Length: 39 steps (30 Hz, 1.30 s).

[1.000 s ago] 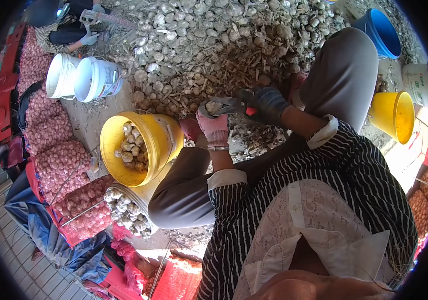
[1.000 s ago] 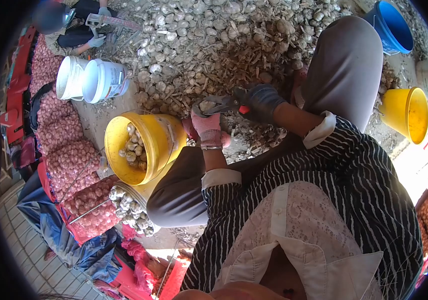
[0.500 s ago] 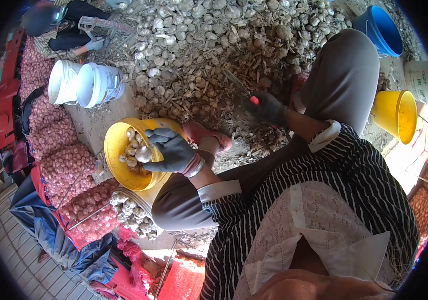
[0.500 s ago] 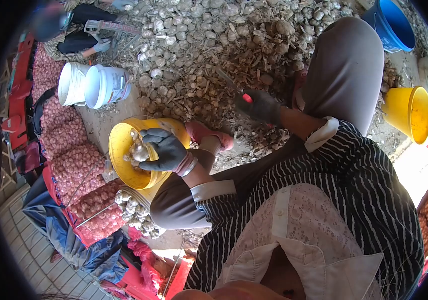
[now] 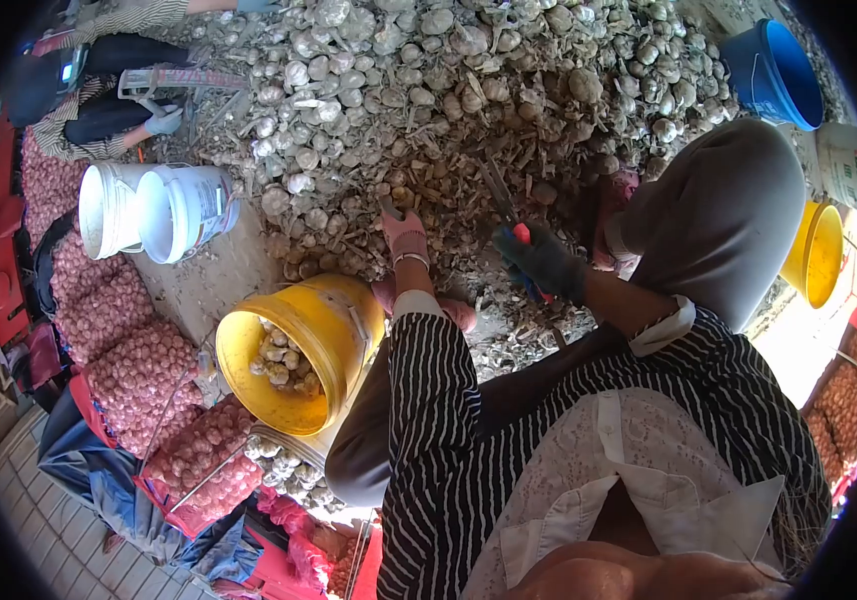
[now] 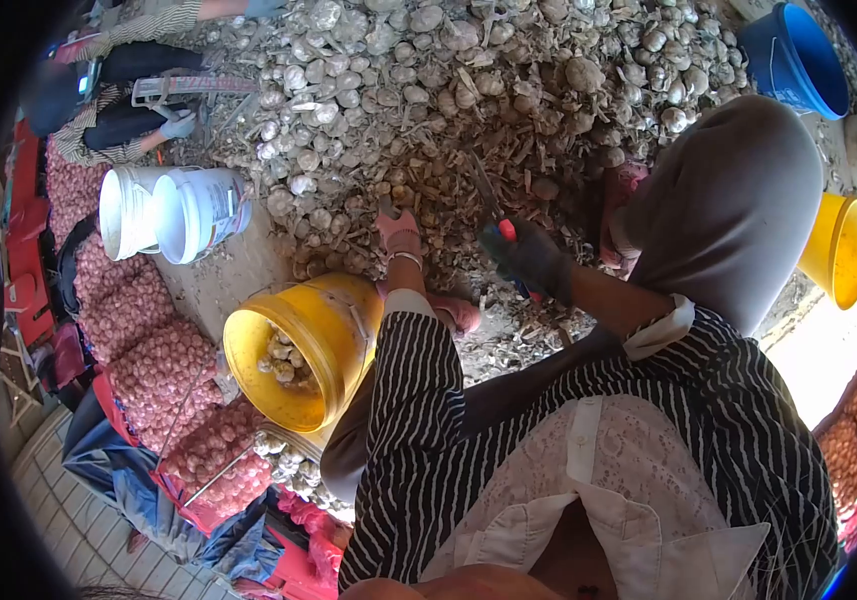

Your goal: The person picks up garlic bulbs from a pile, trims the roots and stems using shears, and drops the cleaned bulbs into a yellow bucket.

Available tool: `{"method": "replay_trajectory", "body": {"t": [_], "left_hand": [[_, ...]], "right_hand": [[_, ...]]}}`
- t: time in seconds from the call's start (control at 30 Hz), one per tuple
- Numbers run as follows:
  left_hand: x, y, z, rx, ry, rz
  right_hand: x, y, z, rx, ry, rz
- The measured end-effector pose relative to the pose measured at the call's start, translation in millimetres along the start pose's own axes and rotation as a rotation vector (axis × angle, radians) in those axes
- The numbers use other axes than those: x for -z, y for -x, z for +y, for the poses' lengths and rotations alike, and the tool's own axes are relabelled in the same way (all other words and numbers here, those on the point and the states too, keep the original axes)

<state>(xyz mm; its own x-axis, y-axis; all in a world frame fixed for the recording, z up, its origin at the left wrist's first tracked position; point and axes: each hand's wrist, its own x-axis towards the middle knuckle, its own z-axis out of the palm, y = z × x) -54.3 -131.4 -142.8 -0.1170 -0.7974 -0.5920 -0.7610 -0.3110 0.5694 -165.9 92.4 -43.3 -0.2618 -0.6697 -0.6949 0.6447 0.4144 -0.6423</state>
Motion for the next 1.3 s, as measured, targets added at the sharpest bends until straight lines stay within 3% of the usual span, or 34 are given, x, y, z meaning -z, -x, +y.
{"method": "replay_trajectory", "body": {"t": [0.07,0.1,0.2,0.33,0.47,0.57,0.63,0.67,0.73,0.77,0.8,0.9,1.03,1.13,1.17,1.3], "left_hand": [[-20,-11,5,0.027,-0.456,0.070],[-27,-17,7,0.128,-0.593,0.016],[-22,-3,39,0.290,-0.531,-0.001],[-28,-17,21,0.267,-0.535,0.004],[-27,-14,-4,0.232,-0.576,-0.030],[-28,-9,-40,0.147,-0.546,0.106],[-6,12,-47,0.129,0.228,-0.166],[-1,8,-65,0.119,0.226,-0.154],[-10,-27,-140,-0.295,0.347,-0.280],[-16,-14,-139,-0.343,1.098,-0.607],[-14,-7,-137,-0.310,1.198,-0.599],[16,98,-34,-0.262,1.525,-0.570],[20,123,-16,-0.519,1.443,-0.692],[26,154,-3,-0.586,1.111,-0.471],[24,142,-14,-0.808,0.729,-0.317],[36,210,16,-0.718,0.957,-0.336]], "right_hand": [[2,2,-5,0.007,0.044,0.008],[2,2,-7,0.018,0.090,0.010],[3,2,-6,-0.029,0.068,0.036],[5,1,-2,-0.043,0.226,0.057],[2,4,-2,0.104,0.373,0.057],[9,7,-1,0.178,0.557,0.078],[11,3,5,0.226,0.665,0.089],[12,0,13,0.209,0.618,0.068],[14,0,15,0.208,0.571,0.042],[15,2,14,0.249,0.650,0.042],[16,3,12,0.291,0.731,0.044],[18,17,1,0.402,0.855,0.055],[9,58,-48,0.488,1.017,0.071],[10,79,-64,0.623,1.176,0.038],[9,85,-66,0.671,1.266,0.065],[10,97,-62,0.756,1.456,0.079]]}}
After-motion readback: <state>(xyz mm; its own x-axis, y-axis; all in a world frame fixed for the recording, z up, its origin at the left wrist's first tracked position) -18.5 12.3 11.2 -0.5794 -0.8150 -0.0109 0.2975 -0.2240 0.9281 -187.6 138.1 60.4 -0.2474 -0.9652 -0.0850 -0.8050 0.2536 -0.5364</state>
